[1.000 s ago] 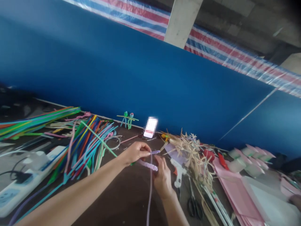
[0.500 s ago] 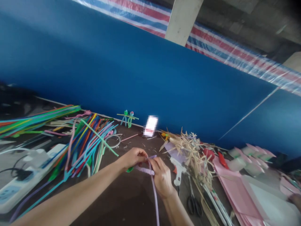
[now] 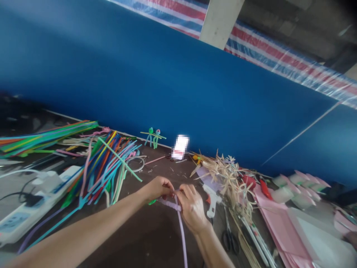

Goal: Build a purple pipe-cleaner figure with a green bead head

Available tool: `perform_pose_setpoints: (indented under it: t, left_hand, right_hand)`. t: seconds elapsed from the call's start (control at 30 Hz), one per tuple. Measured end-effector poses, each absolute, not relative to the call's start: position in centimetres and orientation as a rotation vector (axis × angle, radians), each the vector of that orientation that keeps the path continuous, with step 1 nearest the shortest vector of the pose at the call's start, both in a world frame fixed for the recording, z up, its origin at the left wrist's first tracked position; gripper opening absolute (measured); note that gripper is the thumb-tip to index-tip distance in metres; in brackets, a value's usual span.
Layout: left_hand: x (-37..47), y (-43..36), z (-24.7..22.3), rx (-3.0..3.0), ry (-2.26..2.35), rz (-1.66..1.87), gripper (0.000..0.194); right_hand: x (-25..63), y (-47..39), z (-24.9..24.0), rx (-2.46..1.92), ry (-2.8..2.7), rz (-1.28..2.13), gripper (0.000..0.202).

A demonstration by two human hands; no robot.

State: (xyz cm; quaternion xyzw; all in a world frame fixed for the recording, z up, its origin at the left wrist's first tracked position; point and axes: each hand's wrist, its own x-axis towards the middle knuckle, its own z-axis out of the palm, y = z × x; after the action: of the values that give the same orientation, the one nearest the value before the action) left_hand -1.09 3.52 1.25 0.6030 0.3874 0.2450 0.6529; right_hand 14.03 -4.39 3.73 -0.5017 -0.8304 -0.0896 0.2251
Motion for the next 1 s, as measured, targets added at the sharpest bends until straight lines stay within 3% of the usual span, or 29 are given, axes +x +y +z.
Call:
perform_pose_setpoints:
  t: [0.77,1.0]
  left_hand:
    - [-2.1,1.6,2.0,2.144,1.015,0.574,0.015]
    - [-2.4,1.0,1.3,2.232,1.020,0.689,0.015]
  right_hand:
    - [13.7,-3.6,1.8,-1.446,-2.039,0.218,0.007]
    - [13.4,-3.1,1.2,-1.551,-1.737,0.633,0.018]
